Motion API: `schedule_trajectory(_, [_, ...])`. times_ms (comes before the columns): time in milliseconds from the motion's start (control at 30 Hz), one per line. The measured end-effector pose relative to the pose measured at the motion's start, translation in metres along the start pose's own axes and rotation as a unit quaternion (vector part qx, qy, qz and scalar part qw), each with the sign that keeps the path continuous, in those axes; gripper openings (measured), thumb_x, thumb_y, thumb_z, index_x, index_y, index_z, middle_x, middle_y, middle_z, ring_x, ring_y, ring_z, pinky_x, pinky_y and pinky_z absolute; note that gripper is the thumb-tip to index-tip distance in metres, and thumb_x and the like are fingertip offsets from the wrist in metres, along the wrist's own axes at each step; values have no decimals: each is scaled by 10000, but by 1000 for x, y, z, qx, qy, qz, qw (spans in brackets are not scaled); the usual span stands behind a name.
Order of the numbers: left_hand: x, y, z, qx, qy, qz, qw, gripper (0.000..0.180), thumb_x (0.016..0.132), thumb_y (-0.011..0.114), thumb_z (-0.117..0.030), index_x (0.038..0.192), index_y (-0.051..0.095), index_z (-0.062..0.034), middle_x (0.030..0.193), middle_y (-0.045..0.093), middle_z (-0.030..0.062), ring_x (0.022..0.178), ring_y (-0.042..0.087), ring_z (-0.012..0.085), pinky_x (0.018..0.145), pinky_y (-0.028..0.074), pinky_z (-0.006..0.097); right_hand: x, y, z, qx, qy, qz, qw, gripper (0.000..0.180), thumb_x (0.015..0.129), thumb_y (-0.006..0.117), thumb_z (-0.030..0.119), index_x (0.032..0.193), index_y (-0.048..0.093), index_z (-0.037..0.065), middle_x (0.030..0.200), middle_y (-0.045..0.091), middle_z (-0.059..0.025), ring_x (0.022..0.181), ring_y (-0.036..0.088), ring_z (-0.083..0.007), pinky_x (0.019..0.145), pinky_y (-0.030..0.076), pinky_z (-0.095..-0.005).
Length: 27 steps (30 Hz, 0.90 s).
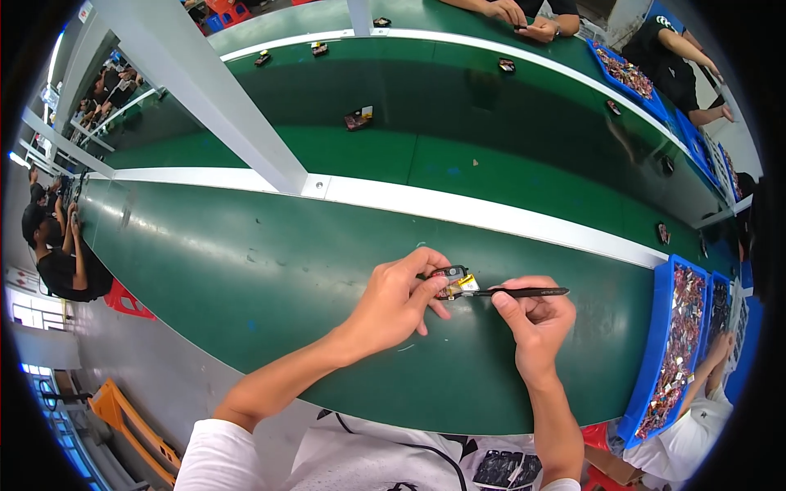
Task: Assembling small electronic components or toy parts using tweezers at a factory assembly line.
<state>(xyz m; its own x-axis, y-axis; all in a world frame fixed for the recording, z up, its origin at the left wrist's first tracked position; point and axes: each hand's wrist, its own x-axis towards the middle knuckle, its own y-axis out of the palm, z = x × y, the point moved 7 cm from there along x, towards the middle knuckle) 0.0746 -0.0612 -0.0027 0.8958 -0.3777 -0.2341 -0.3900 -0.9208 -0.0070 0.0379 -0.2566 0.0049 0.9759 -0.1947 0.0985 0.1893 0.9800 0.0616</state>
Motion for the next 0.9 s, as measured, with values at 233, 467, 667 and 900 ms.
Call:
schedule_trajectory(233, [-4, 4, 4, 24, 14, -10, 1000, 222, 1025, 556, -38, 1222, 573, 61, 986, 658, 114, 638, 686, 139, 417, 460, 241, -4, 7, 4, -93, -60, 10, 994, 131, 814, 811, -44, 918, 732, -30, 632, 606, 32, 486, 424, 13, 458, 262, -194])
schedule_trajectory(467, [-6, 5, -1, 71, 91, -31, 993, 231, 1016, 557, -17, 1234, 590, 51, 951, 660, 107, 583, 635, 111, 414, 435, 239, -4, 5, -3, -119, -48, -3, 992, 144, 797, 834, -8, 910, 745, -12, 516, 491, 75, 442, 375, 16, 440, 205, -204])
schedule_trajectory(667, [-7, 7, 1, 81, 102, -39, 991, 237, 1014, 563, -17, 1238, 599, 49, 970, 685, 118, 581, 634, 107, 423, 442, 235, -4, 3, -2, -146, -60, -10, 987, 162, 785, 848, 15, 914, 752, -7, 481, 437, 76, 441, 348, 11, 446, 197, -216])
schedule_trajectory(900, [-8, 11, -3, 64, 90, -45, 993, 182, 1000, 572, 4, 1168, 619, 58, 916, 655, 135, 560, 618, 150, 500, 500, 283, -3, 5, -1, -124, -21, 8, 992, 162, 800, 839, 12, 934, 752, -18, 515, 446, 82, 464, 332, 15, 458, 196, -213])
